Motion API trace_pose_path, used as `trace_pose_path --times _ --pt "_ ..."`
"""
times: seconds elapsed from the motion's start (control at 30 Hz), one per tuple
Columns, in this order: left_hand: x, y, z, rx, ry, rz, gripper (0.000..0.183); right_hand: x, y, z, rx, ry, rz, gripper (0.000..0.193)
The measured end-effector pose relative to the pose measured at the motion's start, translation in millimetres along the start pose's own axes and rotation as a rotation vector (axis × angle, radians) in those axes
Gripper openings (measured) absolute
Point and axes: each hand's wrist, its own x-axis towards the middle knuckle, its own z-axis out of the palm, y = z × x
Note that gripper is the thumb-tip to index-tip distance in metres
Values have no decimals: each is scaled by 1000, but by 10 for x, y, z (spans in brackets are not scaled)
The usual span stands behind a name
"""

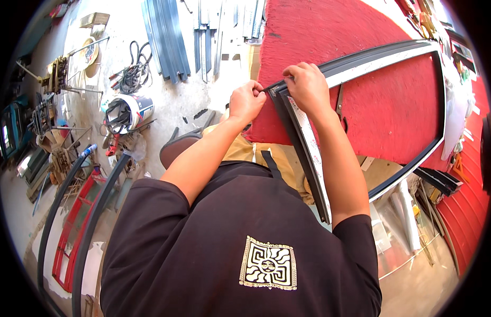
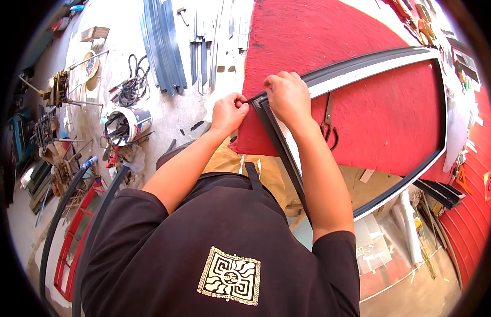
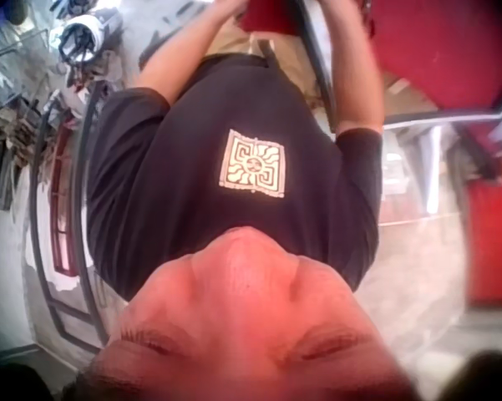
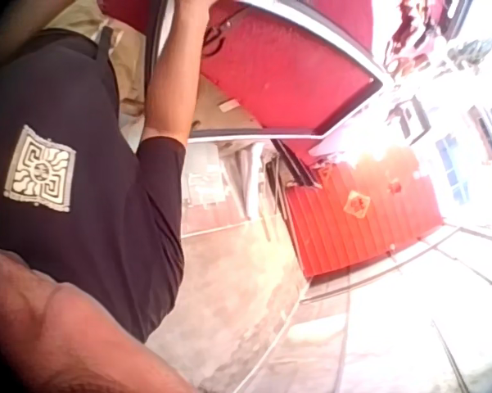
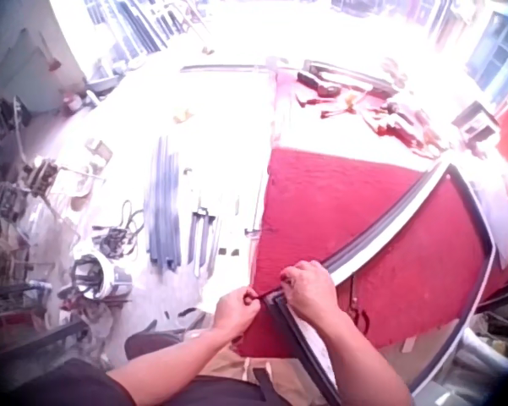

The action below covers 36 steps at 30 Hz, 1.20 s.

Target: The person assembles a window frame by pressing a gasket into the metal channel, trimming the gasket with shears, and lifting the completed frame sections.

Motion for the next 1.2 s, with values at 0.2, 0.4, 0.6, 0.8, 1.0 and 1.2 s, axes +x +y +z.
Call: trace_pose_path --times 0.2,0.4,0.6,0.8,1.0,1.2 --pt "16 -63 -8 20 34 82 16 424 110 391 -208 -426 70 16" --pt "4 -90 -17 -34 33 35 16 546 124 335 -106 -624 111 15" --pt "22 -100 -20 -99 -2 14 15 513 161 341 17 -632 140 16" --pt "22 -87 -25 -102 -27 18 15 540 120 356 -6 -629 170 17" --pt "-20 -15 -43 -150 -55 -44 18 584 93 384 -17 -644 261 16" --pt "-27 -55 40 -143 -31 -53 21 535 164 399 84 -624 178 22"
